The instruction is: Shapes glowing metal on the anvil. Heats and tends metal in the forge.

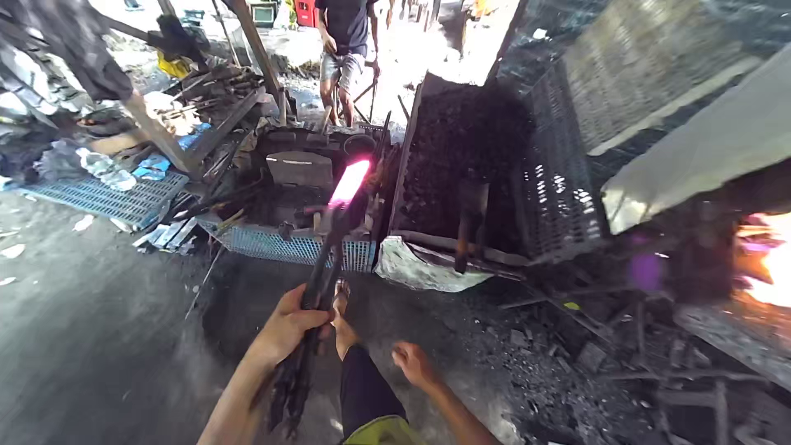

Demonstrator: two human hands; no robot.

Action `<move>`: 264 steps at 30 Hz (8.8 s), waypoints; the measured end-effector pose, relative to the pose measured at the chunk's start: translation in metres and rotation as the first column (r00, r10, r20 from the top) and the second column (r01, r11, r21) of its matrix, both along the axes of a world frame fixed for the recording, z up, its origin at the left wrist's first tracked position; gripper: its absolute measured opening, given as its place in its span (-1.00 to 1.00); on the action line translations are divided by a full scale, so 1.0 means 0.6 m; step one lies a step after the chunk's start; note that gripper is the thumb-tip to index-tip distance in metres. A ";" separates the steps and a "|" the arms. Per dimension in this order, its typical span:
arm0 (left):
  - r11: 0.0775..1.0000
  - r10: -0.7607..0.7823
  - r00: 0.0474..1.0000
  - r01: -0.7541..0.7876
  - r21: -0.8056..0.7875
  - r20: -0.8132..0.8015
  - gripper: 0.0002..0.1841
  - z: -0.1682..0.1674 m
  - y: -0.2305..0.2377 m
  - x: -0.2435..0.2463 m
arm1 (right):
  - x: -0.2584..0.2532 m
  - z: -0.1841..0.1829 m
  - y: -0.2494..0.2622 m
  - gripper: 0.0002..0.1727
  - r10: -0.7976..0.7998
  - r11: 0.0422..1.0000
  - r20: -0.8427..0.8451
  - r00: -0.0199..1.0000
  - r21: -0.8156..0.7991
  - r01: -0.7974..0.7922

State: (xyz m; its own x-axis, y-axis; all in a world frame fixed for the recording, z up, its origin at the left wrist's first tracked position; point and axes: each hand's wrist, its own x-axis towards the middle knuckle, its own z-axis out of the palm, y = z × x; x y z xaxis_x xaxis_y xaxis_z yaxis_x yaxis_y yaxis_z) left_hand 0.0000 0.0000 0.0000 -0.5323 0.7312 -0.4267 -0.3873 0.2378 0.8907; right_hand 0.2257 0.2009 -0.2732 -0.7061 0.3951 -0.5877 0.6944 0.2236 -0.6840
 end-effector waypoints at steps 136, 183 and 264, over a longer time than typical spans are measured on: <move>0.549 -0.594 0.805 0.412 -0.727 0.007 -0.37 -0.410 0.154 -0.995 | -1.314 0.330 0.095 -0.12 -0.197 0.952 0.407 0.892 0.296 0.075; 0.560 -0.566 0.824 0.375 -0.738 -0.011 -0.34 -0.445 0.182 -1.008 | -1.266 0.284 0.013 -0.16 -0.228 0.948 0.438 0.870 0.305 0.095; 0.552 -0.574 0.819 0.369 -0.748 -0.020 -0.45 -0.473 0.232 -1.063 | -1.270 0.272 0.010 -0.14 -0.202 0.940 0.470 0.859 0.339 0.036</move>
State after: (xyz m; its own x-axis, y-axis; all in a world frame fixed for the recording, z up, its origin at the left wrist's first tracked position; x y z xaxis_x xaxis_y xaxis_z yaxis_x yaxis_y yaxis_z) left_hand -0.6380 0.1393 -0.2838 -0.3538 0.4506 -0.8196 0.1627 0.8926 0.4205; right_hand -0.5363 0.2070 -0.1098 -0.2922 0.6753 -0.6771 0.9538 0.2572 -0.1551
